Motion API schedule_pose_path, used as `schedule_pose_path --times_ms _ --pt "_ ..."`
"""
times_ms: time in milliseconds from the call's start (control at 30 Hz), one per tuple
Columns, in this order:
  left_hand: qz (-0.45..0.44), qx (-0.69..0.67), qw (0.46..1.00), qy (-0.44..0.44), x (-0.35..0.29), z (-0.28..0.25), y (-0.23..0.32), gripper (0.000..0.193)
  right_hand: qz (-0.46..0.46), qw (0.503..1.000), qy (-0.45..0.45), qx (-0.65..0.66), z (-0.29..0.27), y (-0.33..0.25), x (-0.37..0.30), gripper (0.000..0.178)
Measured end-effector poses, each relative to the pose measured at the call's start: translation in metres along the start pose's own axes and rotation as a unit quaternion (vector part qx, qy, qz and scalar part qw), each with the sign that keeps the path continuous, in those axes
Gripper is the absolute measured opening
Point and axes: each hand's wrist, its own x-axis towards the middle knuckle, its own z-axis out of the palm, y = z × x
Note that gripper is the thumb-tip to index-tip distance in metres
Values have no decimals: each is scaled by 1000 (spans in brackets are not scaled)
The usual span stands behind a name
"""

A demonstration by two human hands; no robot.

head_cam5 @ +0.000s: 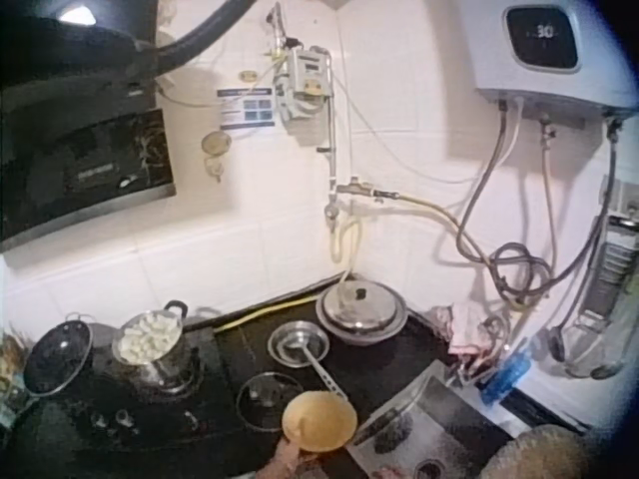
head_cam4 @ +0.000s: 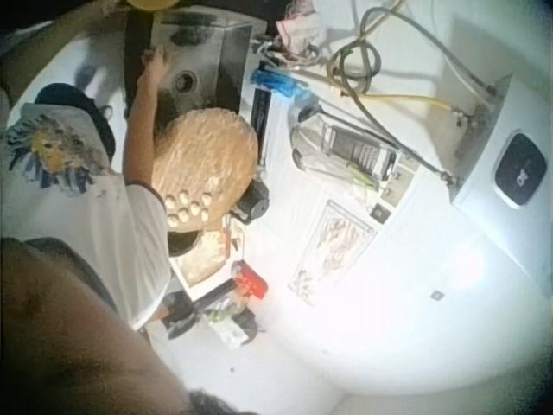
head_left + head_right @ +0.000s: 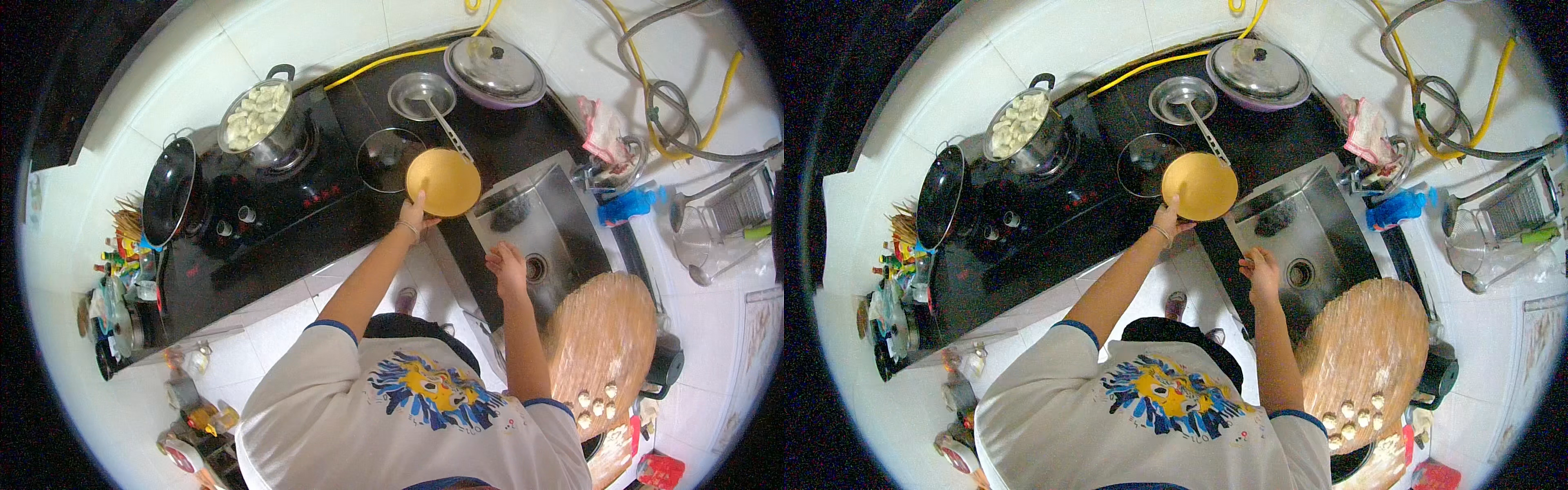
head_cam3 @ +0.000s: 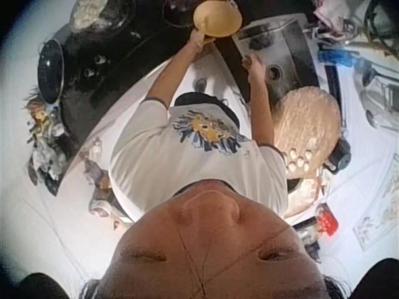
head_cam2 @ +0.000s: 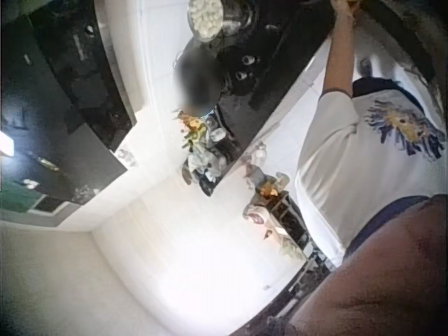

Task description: The person fills small dough circles with a green mixture from a pot, folds them into dumplings, and places them on a woven tray. They also roll out additional dough circles using a rolling pin on a floured wooden board.

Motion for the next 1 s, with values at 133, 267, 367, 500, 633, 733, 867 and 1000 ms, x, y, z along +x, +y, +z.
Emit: schedule_pose_path --times_ms 133,267,367,500,633,733,867,1000 --pt "-49 -19 997 51 -7 -16 -9 58 -7 1000 2 24 -6 5 -6 27" --pt "-92 -35 993 62 -39 -35 -43 64 -29 998 -11 51 -15 10 -13 27" --pt "-95 -12 995 23 -81 -30 -58 64 -53 996 1 72 -22 14 -16 26" --pt "-88 37 993 -65 -131 -12 -57 64 -94 989 22 115 -30 11 -31 24" --pt "-79 94 977 -174 -185 29 -40 62 -149 975 41 159 -45 1 -75 23" --pt "-88 97 951 -279 -197 53 -51 61 -207 958 55 193 -66 4 -109 23" --pt "-73 129 875 -461 -214 72 -82 58 -259 930 129 228 -91 15 -179 22" --pt "-164 142 853 -475 -296 105 -100 56 -271 894 218 281 -123 46 -252 21"
